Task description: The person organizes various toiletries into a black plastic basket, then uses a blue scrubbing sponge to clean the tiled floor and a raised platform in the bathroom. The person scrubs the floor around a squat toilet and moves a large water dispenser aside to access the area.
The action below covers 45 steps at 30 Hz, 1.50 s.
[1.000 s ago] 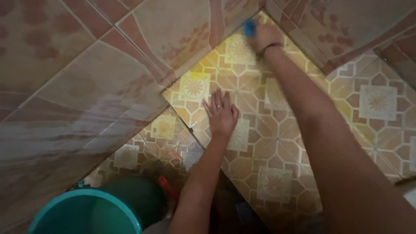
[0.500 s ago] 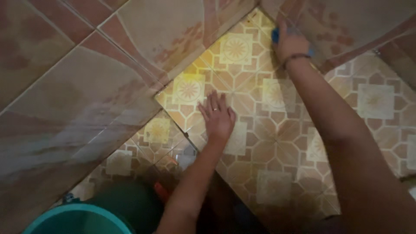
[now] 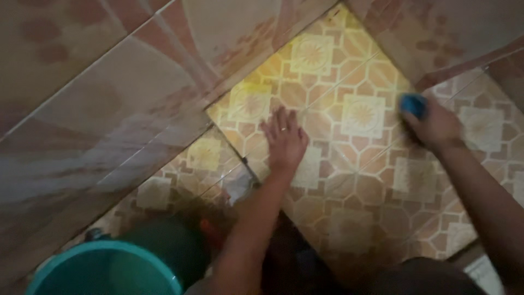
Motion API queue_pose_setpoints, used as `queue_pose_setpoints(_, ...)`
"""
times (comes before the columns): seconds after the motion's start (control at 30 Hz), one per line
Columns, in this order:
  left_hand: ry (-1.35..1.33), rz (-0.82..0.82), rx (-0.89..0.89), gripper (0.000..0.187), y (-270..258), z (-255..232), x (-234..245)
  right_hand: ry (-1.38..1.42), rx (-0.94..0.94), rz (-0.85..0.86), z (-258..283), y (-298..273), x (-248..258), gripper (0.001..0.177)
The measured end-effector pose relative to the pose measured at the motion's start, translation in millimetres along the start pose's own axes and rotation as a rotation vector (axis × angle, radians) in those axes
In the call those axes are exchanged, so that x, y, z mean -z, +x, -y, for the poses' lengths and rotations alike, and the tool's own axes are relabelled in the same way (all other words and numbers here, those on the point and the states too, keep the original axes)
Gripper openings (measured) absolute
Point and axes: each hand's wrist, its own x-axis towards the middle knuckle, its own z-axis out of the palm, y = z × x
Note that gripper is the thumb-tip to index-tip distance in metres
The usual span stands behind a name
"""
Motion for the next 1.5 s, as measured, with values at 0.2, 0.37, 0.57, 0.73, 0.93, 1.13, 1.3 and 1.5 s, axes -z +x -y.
queue_pose_setpoints(0.2,0.024,-0.016,-0.014,0.057,2.2,-2.8,-3.7,0.003,-0.178,-0.168,-127.1,-75.6,-32.2,0.069)
queue_pose_setpoints(0.37,0.043,-0.018,-0.026,0.059,1.2,1.3,-9.0,0.117,0.159,-0.197,-47.0,30.8,-28.5,0.069)
queue_pose_setpoints(0.57,0.022,-0.022,-0.015,0.060,4.8,1.0,-13.0,0.128,0.192,-0.087,72.2,56.4,-21.4,0.066)
queue_pose_setpoints(0.73,0.023,-0.100,-0.069,0.054,-0.1,2.3,-12.1,0.019,0.604,0.175,63.9,-106.8,-49.4,0.053)
queue_pose_setpoints(0.93,-0.011,-0.008,-0.046,0.057,-0.1,-0.1,-9.4,0.013,0.200,-0.164,34.9,-25.8,28.7,0.056)
queue_pose_setpoints(1.13,0.014,-0.014,-0.061,0.056,4.8,-4.4,-5.1,0.183,0.327,0.003,5.2,-88.1,-36.7,0.049)
queue_pose_setpoints(1.3,0.024,-0.070,-0.099,0.053,2.3,0.4,-4.1,0.612,-0.328,0.077,-70.1,-45.2,5.7,0.058)
queue_pose_setpoints(1.5,0.019,-0.069,-0.095,0.055,4.6,2.2,-6.2,0.050,-0.031,0.051,3.0,-59.5,-42.9,0.043)
